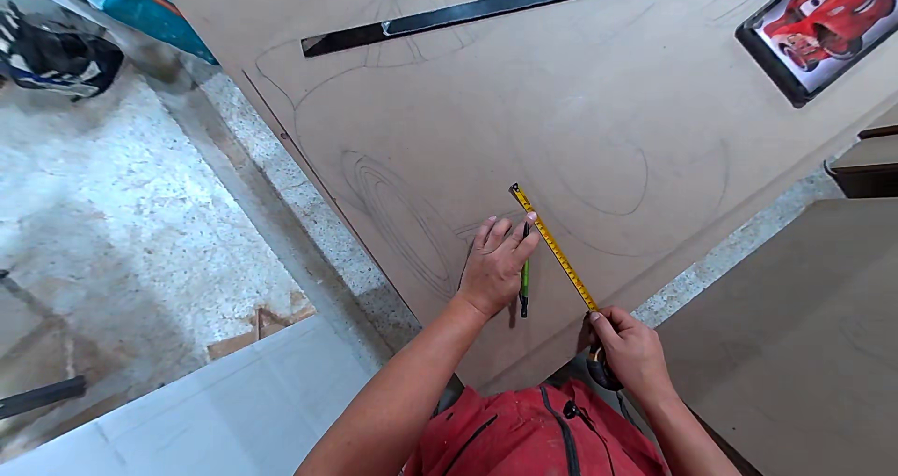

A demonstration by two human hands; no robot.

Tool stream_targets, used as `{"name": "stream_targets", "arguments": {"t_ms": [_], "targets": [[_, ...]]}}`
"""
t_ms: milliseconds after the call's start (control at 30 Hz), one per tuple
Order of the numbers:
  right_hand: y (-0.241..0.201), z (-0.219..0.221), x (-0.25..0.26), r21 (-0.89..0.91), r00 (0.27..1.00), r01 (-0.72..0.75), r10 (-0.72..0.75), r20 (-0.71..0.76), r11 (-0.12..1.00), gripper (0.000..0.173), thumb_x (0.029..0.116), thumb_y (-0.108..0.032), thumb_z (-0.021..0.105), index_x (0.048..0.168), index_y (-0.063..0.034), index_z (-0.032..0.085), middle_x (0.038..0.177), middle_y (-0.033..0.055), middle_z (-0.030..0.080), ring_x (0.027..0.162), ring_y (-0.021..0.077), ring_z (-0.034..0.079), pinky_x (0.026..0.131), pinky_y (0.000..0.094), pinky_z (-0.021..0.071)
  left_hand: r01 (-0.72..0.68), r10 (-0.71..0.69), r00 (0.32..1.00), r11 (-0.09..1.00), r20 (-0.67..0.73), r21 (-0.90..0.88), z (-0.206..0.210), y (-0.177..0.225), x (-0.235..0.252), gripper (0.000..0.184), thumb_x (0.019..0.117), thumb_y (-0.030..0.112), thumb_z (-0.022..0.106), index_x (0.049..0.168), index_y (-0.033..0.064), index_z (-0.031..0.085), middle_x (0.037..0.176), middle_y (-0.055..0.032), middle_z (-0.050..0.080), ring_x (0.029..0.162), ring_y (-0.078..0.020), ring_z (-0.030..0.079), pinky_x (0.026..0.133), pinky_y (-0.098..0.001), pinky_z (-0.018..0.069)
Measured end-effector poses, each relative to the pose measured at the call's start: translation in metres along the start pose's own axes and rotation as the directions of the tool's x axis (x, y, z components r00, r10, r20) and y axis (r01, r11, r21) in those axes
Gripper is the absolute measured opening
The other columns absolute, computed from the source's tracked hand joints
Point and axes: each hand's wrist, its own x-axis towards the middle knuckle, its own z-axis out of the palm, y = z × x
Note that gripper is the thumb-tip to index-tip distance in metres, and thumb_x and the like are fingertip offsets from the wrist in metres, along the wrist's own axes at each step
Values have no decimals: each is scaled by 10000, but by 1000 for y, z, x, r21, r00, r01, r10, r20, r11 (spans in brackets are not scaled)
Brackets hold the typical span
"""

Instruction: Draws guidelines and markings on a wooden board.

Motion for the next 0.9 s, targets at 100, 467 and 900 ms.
{"name": "stream_targets", "arguments": {"t_ms": [100, 467, 900], "targets": [[1, 1, 1, 6, 1000, 6, -6, -1, 1000, 270, 1028, -367, 548, 877, -235, 729, 686, -84, 704, 587, 84, 667, 550, 356, 576, 1, -1, 1000, 1000, 1, -3, 0, 0, 0, 408, 1012, 111, 472, 1347, 254, 655, 1602, 83, 456, 1429, -216, 454, 1234, -487, 231], [0, 1, 1, 1, 1000, 4, -4, 2, 1000, 268, 1023, -358, 548, 863, -234, 722, 681, -88, 697, 593, 85, 661, 562, 362, 563, -7, 6, 1000, 1000, -16, -13, 1, -1, 0, 418, 994, 102, 493, 1346, 251, 663, 1591, 66, 474, 1434, -232, 452, 1228, -491, 248], [3, -1, 3, 16, 999, 30, -30, 17, 999, 271, 1011, -371, 540, 871, -236, 729, 695, -92, 704, 617, 79, 671, 576, 357, 568, -10, 10, 1000, 1000, -25, -24, 1, 1, -1, 424, 984, 130, 519, 1365, 237, 670, 1594, 38, 471, 1472, -276, 405, 1244, -544, 201]]}}
